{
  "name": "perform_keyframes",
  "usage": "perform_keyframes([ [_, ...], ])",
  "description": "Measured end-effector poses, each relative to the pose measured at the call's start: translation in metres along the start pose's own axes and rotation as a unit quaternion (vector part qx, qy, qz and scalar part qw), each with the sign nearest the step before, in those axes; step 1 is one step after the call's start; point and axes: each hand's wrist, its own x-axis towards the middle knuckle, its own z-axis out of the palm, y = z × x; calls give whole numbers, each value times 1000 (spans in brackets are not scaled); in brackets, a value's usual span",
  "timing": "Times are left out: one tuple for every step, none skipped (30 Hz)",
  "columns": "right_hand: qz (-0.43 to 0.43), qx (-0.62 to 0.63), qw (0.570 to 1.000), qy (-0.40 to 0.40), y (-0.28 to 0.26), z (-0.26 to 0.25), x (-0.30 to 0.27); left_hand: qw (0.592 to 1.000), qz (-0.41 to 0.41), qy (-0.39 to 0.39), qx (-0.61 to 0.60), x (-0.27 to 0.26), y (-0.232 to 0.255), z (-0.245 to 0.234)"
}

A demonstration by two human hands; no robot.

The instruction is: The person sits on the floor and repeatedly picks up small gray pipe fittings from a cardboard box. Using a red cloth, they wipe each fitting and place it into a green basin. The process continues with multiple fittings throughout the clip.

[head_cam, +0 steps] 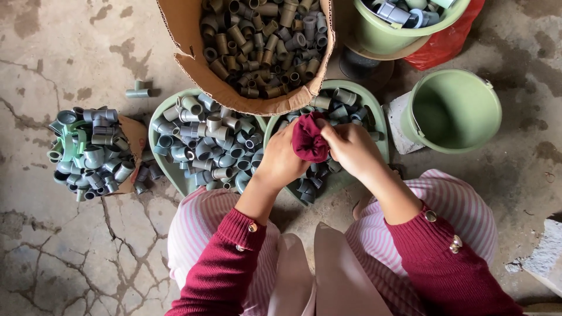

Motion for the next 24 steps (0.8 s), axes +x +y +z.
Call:
perform_keyframes([
  [0,1,1000,0,-3,1,1,1000,0,0,0,-4,-3,3],
  [-23,-73,997,16,-6,2,0,1000,-14,9,7,-9,-4,6],
  [-46,-147,988,31,-9,3,0,999,-27,19,14,-14,-6,9],
  [-46,-147,988,32,-7,6,0,999,-26,20,14,-5,3,-2],
  [-85,-188,977,46,-6,9,0,998,-54,20,14,4,13,-12],
  [-126,-227,964,59,-6,12,0,996,-83,22,16,12,22,-24],
  [-129,-227,964,58,-2,15,2,996,-84,23,18,13,24,-28],
  [-175,-248,950,70,2,18,3,992,-127,-17,-8,14,26,-32],
  [-219,-269,934,82,7,22,5,983,-170,-58,-34,14,27,-36],
  [-219,-269,934,82,7,22,5,983,-170,-58,-34,14,24,-37],
  [-244,-275,926,86,7,22,5,970,-197,-112,-85,15,20,-39],
  [-270,-281,917,88,7,23,5,951,-224,-164,-135,14,17,-40],
  [-270,-280,917,87,4,21,3,951,-226,-163,-135,16,16,-43],
  [-289,-281,912,72,2,19,2,913,-206,-207,-286,19,16,-46],
  [-308,-281,907,57,-1,17,1,850,-179,-244,-430,21,16,-50],
  [-310,-281,907,56,-19,10,-9,851,-180,-242,-429,13,9,-50],
  [-333,-274,901,40,-37,3,-19,755,-239,-295,-534,5,2,-51],
  [-354,-268,896,25,-55,-4,-29,638,-291,-343,-625,-3,-5,-51],
  [-356,-268,895,24,-33,3,-20,639,-291,-341,-625,-6,-9,-44],
  [-371,-269,889,26,-12,10,-11,615,-290,-343,-648,-8,-13,-36],
  [-386,-270,882,27,10,17,-3,591,-290,-344,-670,-11,-17,-27],
  [-382,-270,883,29,12,16,0,588,-289,-347,-671,-8,-11,-32],
  [-364,-270,890,40,15,16,3,639,-270,-324,-643,-4,-6,-36],
  [-349,-271,896,50,17,14,7,689,-248,-297,-612,0,-1,-40],
])
